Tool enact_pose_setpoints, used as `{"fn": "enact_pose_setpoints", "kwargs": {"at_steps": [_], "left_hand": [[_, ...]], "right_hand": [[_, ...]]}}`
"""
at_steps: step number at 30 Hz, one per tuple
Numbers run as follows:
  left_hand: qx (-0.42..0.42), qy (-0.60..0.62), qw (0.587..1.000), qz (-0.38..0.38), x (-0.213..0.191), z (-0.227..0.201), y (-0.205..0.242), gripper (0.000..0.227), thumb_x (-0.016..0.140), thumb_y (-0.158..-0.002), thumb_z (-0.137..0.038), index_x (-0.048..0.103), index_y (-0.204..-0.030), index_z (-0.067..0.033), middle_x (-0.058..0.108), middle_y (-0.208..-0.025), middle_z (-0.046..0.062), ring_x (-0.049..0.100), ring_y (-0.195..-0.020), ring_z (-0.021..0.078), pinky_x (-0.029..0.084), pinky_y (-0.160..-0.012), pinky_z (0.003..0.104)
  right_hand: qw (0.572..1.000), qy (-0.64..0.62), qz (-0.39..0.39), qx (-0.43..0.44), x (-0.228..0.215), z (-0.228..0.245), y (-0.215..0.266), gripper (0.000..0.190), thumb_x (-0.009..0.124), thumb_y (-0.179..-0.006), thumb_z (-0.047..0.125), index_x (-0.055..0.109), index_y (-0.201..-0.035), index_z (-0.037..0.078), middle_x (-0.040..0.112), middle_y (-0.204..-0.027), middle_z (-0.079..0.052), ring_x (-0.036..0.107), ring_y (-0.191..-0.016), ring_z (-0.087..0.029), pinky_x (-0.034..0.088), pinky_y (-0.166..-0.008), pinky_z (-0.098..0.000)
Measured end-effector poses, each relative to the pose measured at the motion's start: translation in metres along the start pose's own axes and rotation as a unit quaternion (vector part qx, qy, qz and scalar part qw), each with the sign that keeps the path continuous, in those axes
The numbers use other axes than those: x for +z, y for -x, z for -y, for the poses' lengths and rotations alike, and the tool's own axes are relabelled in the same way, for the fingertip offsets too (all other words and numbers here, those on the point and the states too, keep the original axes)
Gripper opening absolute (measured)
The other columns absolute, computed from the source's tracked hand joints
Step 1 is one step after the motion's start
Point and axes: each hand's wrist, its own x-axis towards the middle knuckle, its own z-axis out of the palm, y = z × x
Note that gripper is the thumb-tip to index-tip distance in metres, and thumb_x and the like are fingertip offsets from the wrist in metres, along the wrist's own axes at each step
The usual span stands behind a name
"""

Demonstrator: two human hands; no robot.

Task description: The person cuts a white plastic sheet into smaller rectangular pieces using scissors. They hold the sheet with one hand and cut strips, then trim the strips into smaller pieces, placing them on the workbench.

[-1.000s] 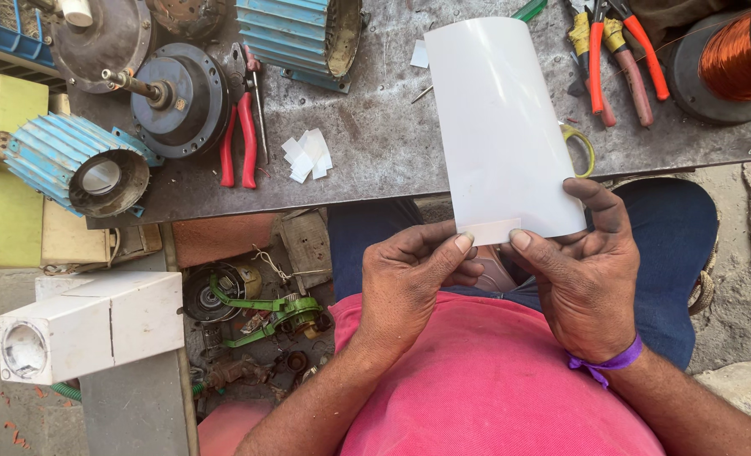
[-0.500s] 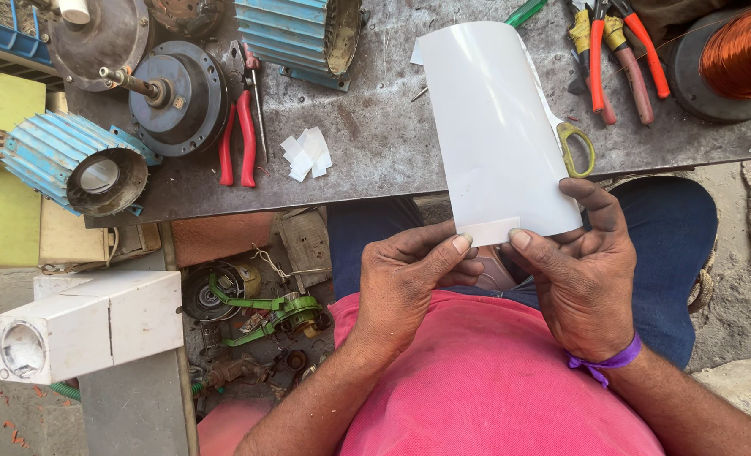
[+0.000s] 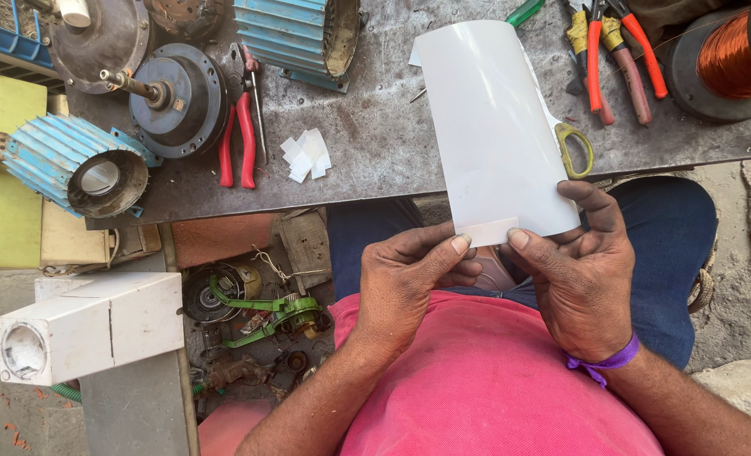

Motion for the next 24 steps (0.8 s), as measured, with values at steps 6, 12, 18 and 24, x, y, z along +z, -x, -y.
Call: {"fn": "enact_pose_setpoints", "kwargs": {"at_steps": [6, 12, 18, 24], "left_hand": [[0.017, -0.016, 1.0, 0.02, -0.003, 0.002, -0.002, 0.029, 0.071, -0.096, -0.01, 0.068, -0.118, 0.0087, 0.076, -0.095, 0.019, 0.077, -0.083, 0.0215, 0.068, -0.074, 0.035], [0.016, -0.041, 0.998, 0.04, -0.002, -0.004, -0.004, 0.03, 0.072, -0.096, -0.013, 0.069, -0.118, 0.0064, 0.076, -0.094, 0.015, 0.075, -0.078, 0.0171, 0.067, -0.072, 0.03], [0.0, -0.06, 0.998, 0.015, 0.007, -0.001, -0.008, 0.028, 0.078, -0.093, -0.017, 0.076, -0.109, 0.0053, 0.076, -0.089, 0.013, 0.071, -0.072, 0.0125, 0.063, -0.065, 0.025], [0.009, -0.075, 0.997, 0.015, 0.008, 0.0, -0.013, 0.028, 0.079, -0.091, -0.02, 0.077, -0.106, 0.004, 0.075, -0.085, 0.011, 0.07, -0.069, 0.0117, 0.062, -0.062, 0.025]], "right_hand": [[1.0, 0.012, 0.004, -0.007, 0.002, 0.002, 0.001, 0.058, 0.067, -0.093, -0.01, 0.04, -0.142, 0.005, 0.061, -0.128, -0.025, 0.072, -0.113, -0.028, 0.065, -0.094, -0.0412], [1.0, 0.007, 0.004, -0.015, 0.006, 0.002, 0.002, 0.057, 0.067, -0.092, -0.012, 0.04, -0.141, 0.005, 0.06, -0.128, -0.024, 0.072, -0.112, -0.029, 0.065, -0.094, -0.0408], [1.0, 0.017, 0.015, -0.019, 0.004, 0.002, 0.004, 0.056, 0.066, -0.094, -0.012, 0.041, -0.141, 0.005, 0.061, -0.125, -0.025, 0.073, -0.108, -0.028, 0.066, -0.092, -0.0401], [0.999, 0.036, 0.008, -0.028, 0.005, -0.001, 0.002, 0.056, 0.066, -0.093, -0.012, 0.041, -0.139, 0.005, 0.062, -0.125, -0.023, 0.072, -0.11, -0.028, 0.066, -0.093, -0.0394]]}}
